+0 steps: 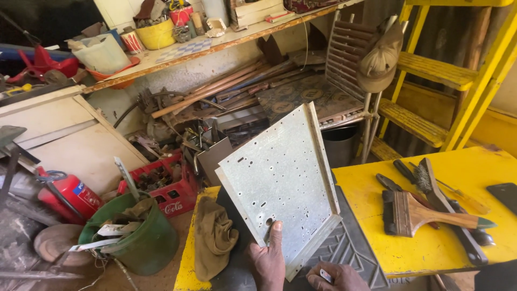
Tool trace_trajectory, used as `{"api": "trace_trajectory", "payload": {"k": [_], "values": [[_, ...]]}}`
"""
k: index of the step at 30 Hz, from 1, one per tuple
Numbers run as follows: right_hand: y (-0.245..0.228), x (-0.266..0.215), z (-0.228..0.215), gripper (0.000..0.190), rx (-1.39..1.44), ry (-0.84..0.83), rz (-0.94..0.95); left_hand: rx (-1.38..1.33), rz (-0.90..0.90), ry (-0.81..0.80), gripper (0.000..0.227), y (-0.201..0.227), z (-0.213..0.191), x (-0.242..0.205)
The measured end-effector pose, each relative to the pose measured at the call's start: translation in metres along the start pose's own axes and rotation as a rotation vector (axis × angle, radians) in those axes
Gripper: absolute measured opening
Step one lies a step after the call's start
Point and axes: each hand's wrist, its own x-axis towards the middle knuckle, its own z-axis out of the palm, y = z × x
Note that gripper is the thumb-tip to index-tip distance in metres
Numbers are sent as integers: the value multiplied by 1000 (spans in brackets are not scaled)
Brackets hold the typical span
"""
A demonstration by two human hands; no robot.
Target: The person holds a perforated metal panel upright on a workbench and uses a metal scraper to remove material from its edges and surface. The person repeatedly scrapes along the edges and face of the panel, rotating it to access different areas.
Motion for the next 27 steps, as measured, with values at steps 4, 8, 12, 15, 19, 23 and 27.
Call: {"api": "trace_trajectory", "payload": {"k": [4,8,12,15,19,23,27], "values": [[-14,-9,-2,17,14,42,98,42,-115,-14,63,-10,3,8],[-13,-8,-3,19,40,12,89,78,91,31,66,-22,4,14],[-12,-8,-3,18,27,0,81,194,-184,-52,73,-11,0,9],[-12,-10,-7,14,80,-45,52,240,-244,-106,72,25,-15,-8],[-12,-19,-8,22,14,13,116,119,-245,-75,81,38,-23,-7],[-19,-31,-19,29,499,-12,-59,-1,-183,7,88,31,-29,4],[-13,-28,-17,26,508,-12,-40,-66,-126,27,72,26,-42,10]]}}
